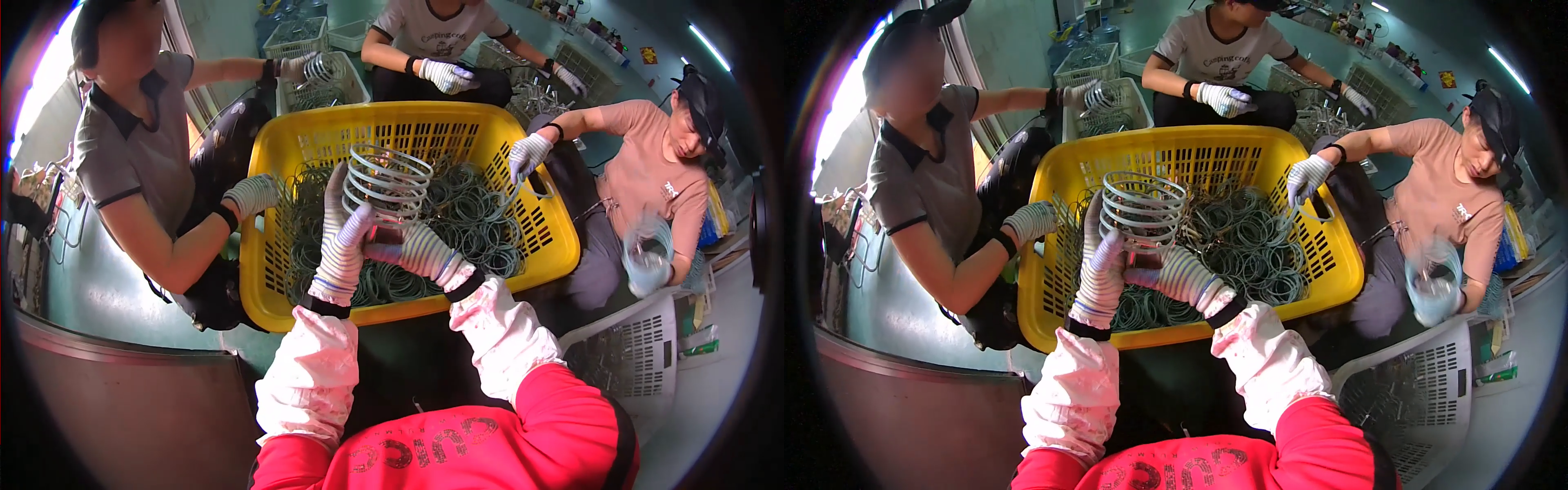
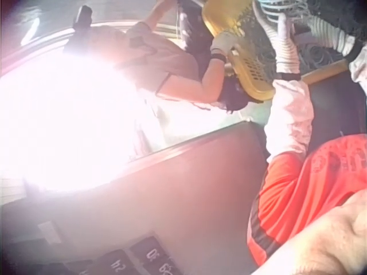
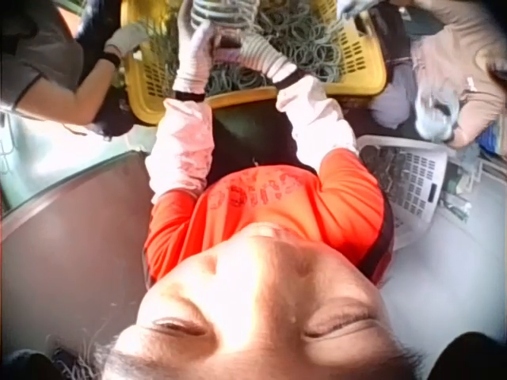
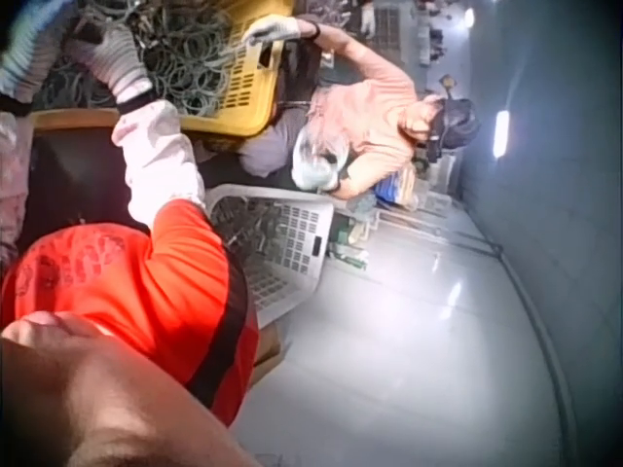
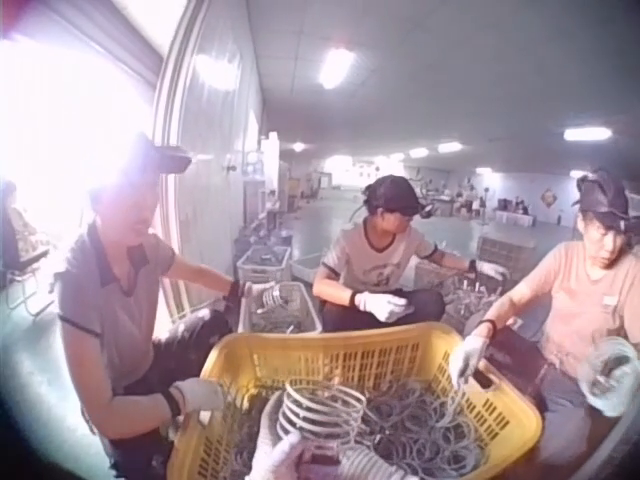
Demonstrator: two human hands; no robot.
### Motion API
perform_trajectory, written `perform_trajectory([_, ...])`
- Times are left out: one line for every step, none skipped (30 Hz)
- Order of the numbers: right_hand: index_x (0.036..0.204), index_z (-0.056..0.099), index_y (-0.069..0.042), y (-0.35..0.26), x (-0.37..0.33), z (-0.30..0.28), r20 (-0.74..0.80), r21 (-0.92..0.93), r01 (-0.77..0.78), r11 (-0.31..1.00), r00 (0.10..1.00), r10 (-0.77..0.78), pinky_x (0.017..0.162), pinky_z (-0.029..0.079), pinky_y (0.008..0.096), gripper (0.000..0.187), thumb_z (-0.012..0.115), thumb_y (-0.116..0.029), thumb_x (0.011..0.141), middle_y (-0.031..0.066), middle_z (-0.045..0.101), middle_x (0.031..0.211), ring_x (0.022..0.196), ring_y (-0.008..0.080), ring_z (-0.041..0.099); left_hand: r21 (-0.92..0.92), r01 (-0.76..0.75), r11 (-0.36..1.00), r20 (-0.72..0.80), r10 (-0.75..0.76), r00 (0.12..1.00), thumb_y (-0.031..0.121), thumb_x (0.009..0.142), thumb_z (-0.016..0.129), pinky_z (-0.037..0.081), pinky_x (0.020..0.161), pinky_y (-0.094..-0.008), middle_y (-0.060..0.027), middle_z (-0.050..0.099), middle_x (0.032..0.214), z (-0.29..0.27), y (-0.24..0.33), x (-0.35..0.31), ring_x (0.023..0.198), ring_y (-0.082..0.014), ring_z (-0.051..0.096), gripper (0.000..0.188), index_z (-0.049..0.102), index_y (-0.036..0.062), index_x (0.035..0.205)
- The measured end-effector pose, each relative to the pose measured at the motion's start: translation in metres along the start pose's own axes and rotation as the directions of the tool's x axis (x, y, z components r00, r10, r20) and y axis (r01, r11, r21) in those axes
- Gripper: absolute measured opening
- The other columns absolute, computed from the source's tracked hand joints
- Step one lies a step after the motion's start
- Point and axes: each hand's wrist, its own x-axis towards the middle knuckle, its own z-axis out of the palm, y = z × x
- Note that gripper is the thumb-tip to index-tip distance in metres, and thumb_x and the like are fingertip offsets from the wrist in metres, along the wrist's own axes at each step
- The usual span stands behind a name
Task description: The recorder and several other people are sorting through a yellow basket of metal coils and springs, separating specific parts and placing them into other containers.
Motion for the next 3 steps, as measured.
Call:
perform_trajectory([0.133,0.062,-0.012,0.002,-0.001,0.002,-0.075,-0.056,0.055,0.997,0.995,-0.059,0.098,0.047,0.0334,0.052,0.078,-0.034,0.089,0.0016,0.07,0.118,0.109,0.0127,0.06,0.118,0.037,0.992,0.002,-0.037,0.999,0.03,0.084,0.08,0.035,0.116,-0.048,-0.0146,0.037,0.153,0.004,0.003,-0.004,0.14,-0.0307,0.04,0.098,0.02,0.0089,0.158])
perform_trajectory([0.14,0.058,-0.014,0.003,0.0,0.001,-0.073,-0.183,0.14,0.973,0.985,-0.156,0.101,0.046,0.0343,0.057,0.077,-0.033,0.09,0.0054,0.069,0.126,0.116,0.0136,0.059,0.128,-0.122,0.984,0.075,0.113,0.991,0.031,0.085,0.08,0.031,0.118,-0.0481,-0.0155,0.034,0.156,-0.001,-0.012,0.0,0.143,-0.032,0.036,0.099,0.017,0.01,0.159])
perform_trajectory([0.14,0.057,-0.013,-0.012,-0.006,0.009,-0.116,-0.018,0.124,0.992,0.985,-0.125,0.106,0.044,0.0362,0.058,0.076,-0.036,0.09,0.0069,0.067,0.131,0.122,0.0199,0.06,0.179,-0.185,0.966,0.138,0.162,0.977,0.035,0.084,0.082,0.032,0.118,-0.0481,-0.0154,0.03,0.159,-0.001,-0.014,0.0,0.144,-0.0305,0.035,0.104,0.015,0.012,0.16])
